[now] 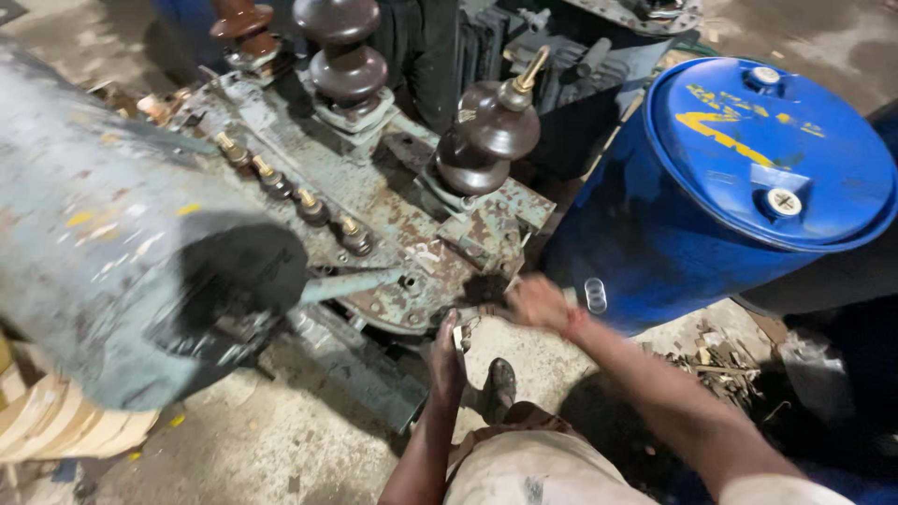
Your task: The person uses wrenches to loosen and tighten bolts on a rusty industrial machine, repositioning the tools and reaching around the machine body to access fasteners on different sides while standing beside blue barrels.
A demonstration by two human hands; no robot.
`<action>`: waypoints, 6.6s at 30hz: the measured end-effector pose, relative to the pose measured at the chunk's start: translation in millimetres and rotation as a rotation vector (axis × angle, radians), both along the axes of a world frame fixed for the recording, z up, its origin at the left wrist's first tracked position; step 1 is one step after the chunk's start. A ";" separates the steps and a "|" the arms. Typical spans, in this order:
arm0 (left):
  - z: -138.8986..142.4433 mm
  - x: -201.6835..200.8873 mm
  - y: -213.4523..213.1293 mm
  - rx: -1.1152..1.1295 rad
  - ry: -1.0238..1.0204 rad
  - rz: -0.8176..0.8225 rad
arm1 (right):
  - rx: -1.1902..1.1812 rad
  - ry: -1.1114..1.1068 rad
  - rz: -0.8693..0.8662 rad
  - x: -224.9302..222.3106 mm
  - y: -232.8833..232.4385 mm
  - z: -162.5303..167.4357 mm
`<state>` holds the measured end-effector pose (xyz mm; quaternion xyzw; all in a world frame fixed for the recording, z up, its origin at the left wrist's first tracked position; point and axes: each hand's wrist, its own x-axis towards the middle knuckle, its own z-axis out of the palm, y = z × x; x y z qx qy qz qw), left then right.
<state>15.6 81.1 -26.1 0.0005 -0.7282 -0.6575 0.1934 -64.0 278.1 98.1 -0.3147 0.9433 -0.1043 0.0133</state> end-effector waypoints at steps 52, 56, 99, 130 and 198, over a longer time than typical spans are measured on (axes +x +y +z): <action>-15.7 0.9 2.1 -0.109 -0.055 0.122 | -0.464 -0.489 -0.537 121.7 -32.7 -51.8; -26.1 -3.6 4.9 0.087 -0.138 -0.040 | 0.113 -0.397 -0.215 13.7 14.4 -16.8; 25.7 -23.4 11.4 0.757 -0.612 0.280 | 0.191 -0.269 -0.070 -81.5 7.7 28.5; 26.7 -23.2 9.2 0.301 -0.657 0.362 | 0.332 -0.060 0.126 -118.0 100.3 -16.5; 45.6 -24.9 12.8 0.536 -0.683 0.349 | 0.178 0.172 -0.418 150.2 36.3 -75.8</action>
